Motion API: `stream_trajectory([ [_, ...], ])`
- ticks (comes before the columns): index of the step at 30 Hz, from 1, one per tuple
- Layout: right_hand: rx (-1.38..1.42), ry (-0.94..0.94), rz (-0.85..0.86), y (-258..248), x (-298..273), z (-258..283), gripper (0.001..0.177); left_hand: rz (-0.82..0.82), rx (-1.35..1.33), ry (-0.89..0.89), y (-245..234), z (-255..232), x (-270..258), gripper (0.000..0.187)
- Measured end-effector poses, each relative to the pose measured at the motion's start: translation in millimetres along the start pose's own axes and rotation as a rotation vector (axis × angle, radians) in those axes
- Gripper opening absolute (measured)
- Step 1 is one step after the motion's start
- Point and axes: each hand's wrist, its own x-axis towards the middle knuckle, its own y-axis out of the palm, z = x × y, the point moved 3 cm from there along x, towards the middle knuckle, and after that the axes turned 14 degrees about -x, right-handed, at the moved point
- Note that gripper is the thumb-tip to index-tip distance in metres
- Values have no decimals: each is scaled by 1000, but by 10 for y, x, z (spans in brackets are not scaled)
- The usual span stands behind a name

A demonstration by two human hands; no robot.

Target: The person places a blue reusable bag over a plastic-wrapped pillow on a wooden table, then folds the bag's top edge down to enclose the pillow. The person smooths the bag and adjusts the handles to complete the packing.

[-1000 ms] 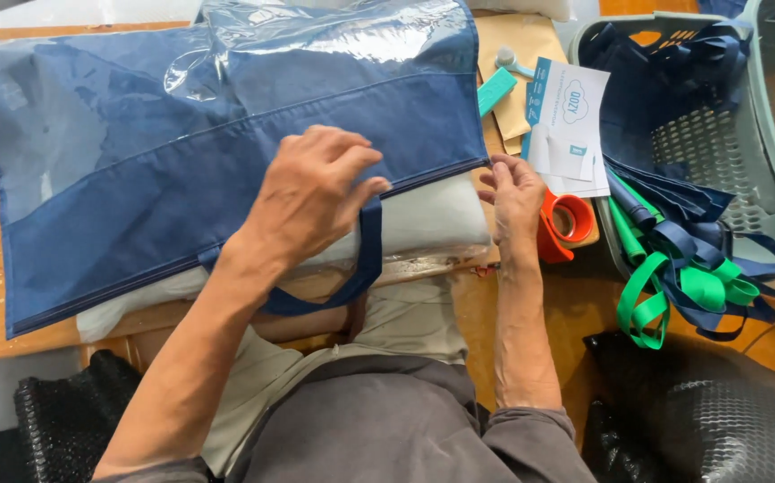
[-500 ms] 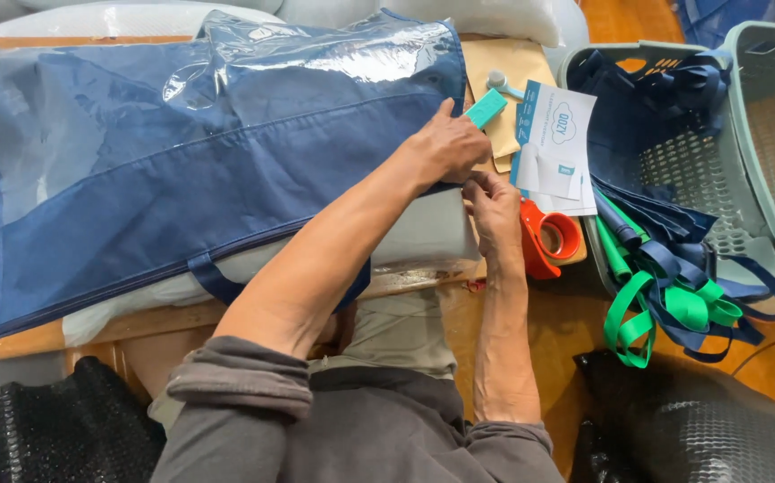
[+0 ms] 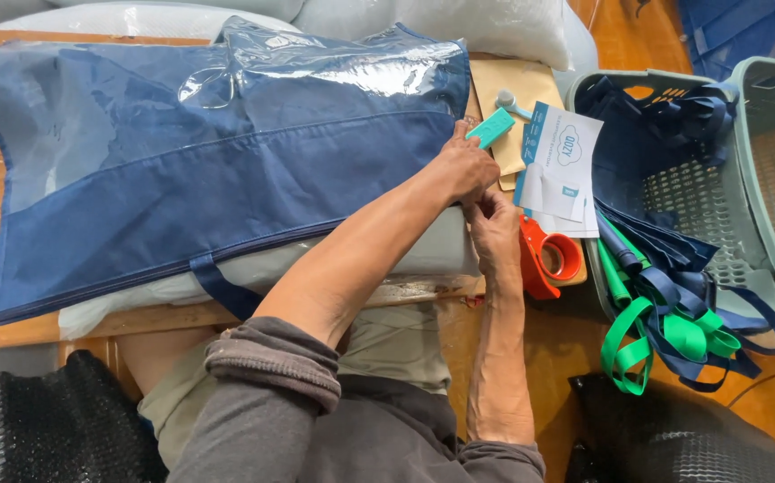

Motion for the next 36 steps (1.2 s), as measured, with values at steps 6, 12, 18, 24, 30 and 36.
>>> stream_trajectory([
  [6, 26, 3, -49, -51, 32, -147, 21, -93, -79, 66, 84, 96, 5, 19],
  [12, -30, -41, -140, -30, 103, -327, 14, -70, -196, 75, -91, 113, -101, 17],
  [18, -45, -57, -216, -58, 6, -189, 11, -90, -269, 97, -19, 209, 7, 12],
  [24, -39, -60, -281, -23, 60, -263, 10, -34, -317, 159, -151, 202, -121, 14],
  [30, -45, -70, -343, -37, 64, -288, 13, -67, -404, 163, -65, 266, -54, 14],
  [36, -240, -91, -387, -52, 66, -276, 13, -52, -437, 119, -215, 194, -198, 17],
])
